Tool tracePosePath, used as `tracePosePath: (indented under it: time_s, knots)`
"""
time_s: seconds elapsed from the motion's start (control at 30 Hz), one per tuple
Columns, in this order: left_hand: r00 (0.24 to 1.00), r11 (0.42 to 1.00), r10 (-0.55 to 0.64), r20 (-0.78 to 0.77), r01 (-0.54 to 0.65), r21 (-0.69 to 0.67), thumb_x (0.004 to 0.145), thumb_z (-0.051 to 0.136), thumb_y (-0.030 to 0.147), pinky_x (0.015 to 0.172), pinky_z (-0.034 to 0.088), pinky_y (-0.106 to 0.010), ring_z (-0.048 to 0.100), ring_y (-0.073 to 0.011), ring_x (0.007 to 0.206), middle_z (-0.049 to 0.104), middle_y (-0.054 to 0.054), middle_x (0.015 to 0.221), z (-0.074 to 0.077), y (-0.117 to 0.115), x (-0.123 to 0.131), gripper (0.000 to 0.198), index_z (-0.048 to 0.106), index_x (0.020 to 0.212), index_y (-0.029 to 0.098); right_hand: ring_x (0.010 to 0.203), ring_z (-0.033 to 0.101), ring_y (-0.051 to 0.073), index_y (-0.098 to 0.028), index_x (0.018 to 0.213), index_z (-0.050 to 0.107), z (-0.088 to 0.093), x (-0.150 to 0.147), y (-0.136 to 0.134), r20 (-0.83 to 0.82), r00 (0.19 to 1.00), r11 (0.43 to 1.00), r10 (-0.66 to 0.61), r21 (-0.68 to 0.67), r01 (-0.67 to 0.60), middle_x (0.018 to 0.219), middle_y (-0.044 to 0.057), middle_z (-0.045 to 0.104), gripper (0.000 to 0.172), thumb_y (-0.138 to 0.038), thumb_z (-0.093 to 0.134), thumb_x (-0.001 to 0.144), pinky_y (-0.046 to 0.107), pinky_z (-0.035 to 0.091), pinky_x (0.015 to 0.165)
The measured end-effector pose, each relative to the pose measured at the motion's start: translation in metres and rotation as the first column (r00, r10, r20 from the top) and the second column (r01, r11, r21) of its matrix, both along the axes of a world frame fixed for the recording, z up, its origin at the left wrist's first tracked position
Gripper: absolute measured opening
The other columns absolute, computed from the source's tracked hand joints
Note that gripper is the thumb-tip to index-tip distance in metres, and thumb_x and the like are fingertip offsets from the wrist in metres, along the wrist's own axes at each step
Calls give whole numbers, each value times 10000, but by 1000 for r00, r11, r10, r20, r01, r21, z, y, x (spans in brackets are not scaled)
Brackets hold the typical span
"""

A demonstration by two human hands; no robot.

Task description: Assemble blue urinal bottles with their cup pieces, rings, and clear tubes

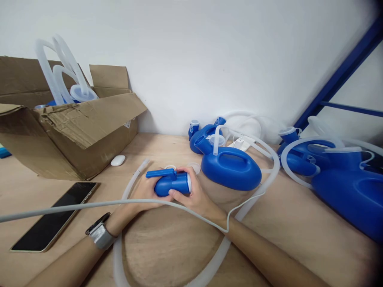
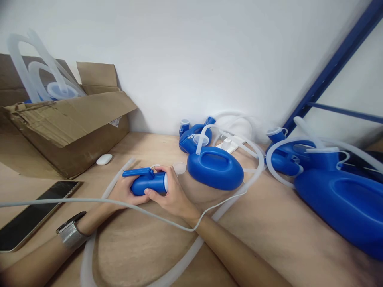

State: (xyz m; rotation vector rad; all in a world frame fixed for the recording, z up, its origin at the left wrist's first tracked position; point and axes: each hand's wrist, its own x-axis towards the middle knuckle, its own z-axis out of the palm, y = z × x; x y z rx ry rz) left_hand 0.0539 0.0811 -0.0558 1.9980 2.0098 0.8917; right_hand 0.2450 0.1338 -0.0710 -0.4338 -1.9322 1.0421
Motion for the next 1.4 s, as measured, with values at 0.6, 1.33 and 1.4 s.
tracePosePath:
  time_s: [0.6,1.33,1.4]
  knots:
    - [990,995,-30,-139,44,94,667,612,727,998,629,-117,695,6,1054,729,5,1175,-9,-1,-7,712,677,1181,237,1300,518,237,-237,1289,463,3,6,-1,80,992,983,94,-166,-80,1352,76,524,441,-364,685,929,439,413,1145]
    - [979,981,11,-202,29,194,661,640,702,895,627,-98,695,20,944,753,0,1077,-18,-2,-8,681,695,1152,232,1341,476,243,-260,1384,404,4,6,0,113,984,967,136,-233,-107,1420,88,465,529,-398,659,942,465,381,1181]
    - [980,976,2,-200,42,212,666,646,687,911,626,-97,690,24,955,749,1,1096,-19,-3,-8,673,692,1157,229,1342,475,246,-257,1383,401,2,6,1,106,984,961,146,-250,-116,1417,92,463,529,-401,656,943,472,385,1178]
